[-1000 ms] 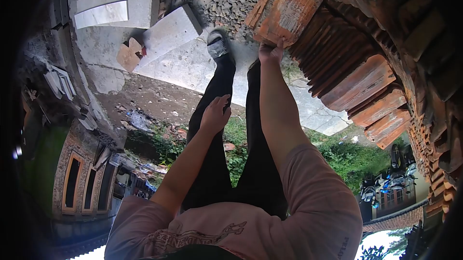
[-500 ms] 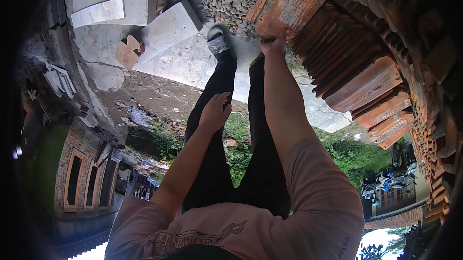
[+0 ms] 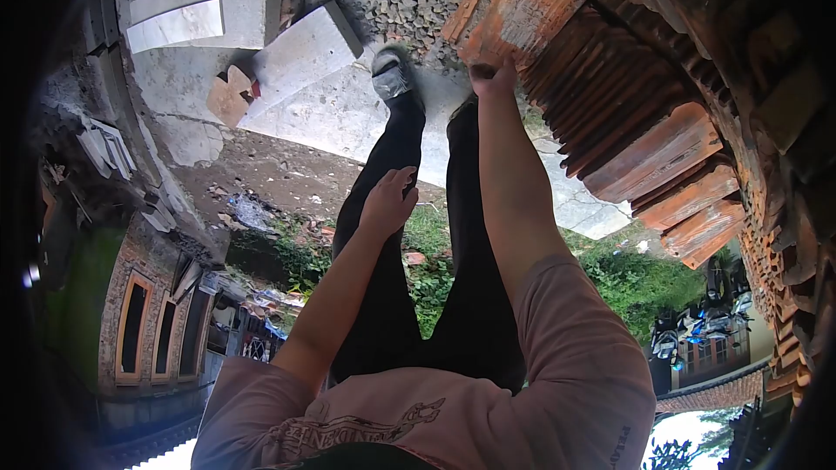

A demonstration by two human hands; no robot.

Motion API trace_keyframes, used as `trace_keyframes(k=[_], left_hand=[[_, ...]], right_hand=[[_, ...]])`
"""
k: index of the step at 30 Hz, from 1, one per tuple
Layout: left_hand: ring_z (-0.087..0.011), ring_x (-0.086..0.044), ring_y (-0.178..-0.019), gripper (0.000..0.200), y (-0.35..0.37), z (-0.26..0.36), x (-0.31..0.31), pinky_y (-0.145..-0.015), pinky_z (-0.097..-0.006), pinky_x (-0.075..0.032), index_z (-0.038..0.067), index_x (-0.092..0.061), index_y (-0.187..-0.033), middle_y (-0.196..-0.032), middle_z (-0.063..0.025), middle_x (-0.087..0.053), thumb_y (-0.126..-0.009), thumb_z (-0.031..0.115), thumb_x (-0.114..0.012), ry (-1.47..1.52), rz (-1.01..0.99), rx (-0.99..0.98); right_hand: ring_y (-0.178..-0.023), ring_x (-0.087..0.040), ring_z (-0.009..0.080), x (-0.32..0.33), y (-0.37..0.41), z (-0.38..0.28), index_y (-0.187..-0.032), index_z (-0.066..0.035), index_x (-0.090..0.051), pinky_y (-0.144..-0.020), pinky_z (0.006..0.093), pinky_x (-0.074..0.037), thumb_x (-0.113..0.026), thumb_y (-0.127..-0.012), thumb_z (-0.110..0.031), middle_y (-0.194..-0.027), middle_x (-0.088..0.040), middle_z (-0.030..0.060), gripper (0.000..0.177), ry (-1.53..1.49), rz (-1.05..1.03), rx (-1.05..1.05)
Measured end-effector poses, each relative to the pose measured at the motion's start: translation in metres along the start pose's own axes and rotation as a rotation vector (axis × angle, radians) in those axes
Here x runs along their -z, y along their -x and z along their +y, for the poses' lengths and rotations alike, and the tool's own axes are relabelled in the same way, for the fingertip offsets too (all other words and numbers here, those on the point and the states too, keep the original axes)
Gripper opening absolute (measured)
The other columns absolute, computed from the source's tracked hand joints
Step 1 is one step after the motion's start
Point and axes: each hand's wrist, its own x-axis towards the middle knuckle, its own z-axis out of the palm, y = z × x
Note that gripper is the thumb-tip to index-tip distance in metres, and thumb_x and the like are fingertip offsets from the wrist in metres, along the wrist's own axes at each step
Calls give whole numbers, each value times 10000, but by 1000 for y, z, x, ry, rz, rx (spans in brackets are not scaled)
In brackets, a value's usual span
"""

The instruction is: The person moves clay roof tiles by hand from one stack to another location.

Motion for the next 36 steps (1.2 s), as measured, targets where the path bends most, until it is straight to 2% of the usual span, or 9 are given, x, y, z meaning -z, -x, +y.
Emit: trace_keyframes(k=[3,7,9,12,16,20,23,26,36], left_hand=[[-309,-633,-1084,426,-2,1,2,-925,-422,-511,48,-565,-1291,-1118,-142,-636,-901,204,-632,-1,-14,21],[-324,-636,-1012,396,-2,0,-3,-884,-451,-511,54,-568,-1265,-1048,-128,-627,-907,218,-611,18,-1,-3],[-324,-637,-1007,396,-1,-2,-4,-880,-453,-511,53,-570,-1263,-1043,-129,-627,-905,218,-614,16,-9,-4],[-324,-638,-1000,396,-3,-2,-7,-872,-455,-511,51,-572,-1259,-1032,-132,-626,-904,219,-618,23,4,-17],[-323,-637,-993,396,-3,-2,-8,-866,-454,-511,48,-575,-1257,-1021,-132,-624,-904,221,-618,26,19,-28],[-322,-637,-990,397,-2,-3,-7,-868,-451,-511,48,-575,-1258,-1022,-131,-624,-903,222,-619,21,22,-39],[-320,-639,-991,398,-1,-7,-12,-869,-448,-512,52,-576,-1260,-1024,-130,-625,-902,221,-619,30,22,-33],[-304,-654,-1039,405,1,-1,-7,-888,-417,-532,43,-576,-1268,-1084,-144,-640,-897,197,-631,17,1,-7],[-310,-662,-962,366,3,-8,-17,-828,-418,-546,41,-590,-1238,-1033,-144,-640,-902,183,-624,176,67,-58]], right_hand=[[-1258,-494,329,17,2,5,-1332,-75,-524,-1062,516,-392,-530,-986,-514,-1305,-560,128,559,-1,-336,5],[-1313,-456,311,21,3,-3,-1363,-106,-502,-1075,529,-363,-487,-1004,-511,-1419,-493,96,542,-93,-283,-102],[-1359,-396,320,16,-3,-9,-1388,-122,-476,-1118,555,-291,-467,-1009,-506,-1440,-471,103,540,180,-118,-152],[-1389,-344,326,-17,11,-4,-1386,-137,-472,-1160,570,-198,-457,-1007,-485,-1485,-430,108,515,178,26,8],[-1365,-365,383,-36,17,-14,-1394,-111,-475,-1142,588,-233,-412,-1023,-454,-1500,-404,174,509,144,-109,-42],[-1349,-392,269,-31,27,-4,-1294,-180,-564,-1119,502,-275,-434,-996,-510,-1452,-471,60,464,141,4,-101],[-1295,-474,258,-6,49,8,-1239,-163,-610,-1082,493,-344,-517,-983,-467,-1384,-545,50,408,-56,-72,-29],[-1048,-646,238,11,91,11,-1201,-151,-619,-984,444,-473,-679,-933,-287,-1134,-684,32,307,-255,-491,88],[-812,-691,220,-54,202,-68,-1062,-45,-613,-893,406,-563,-709,-911,-181,-947,-696,90,225,192,-494,324]])
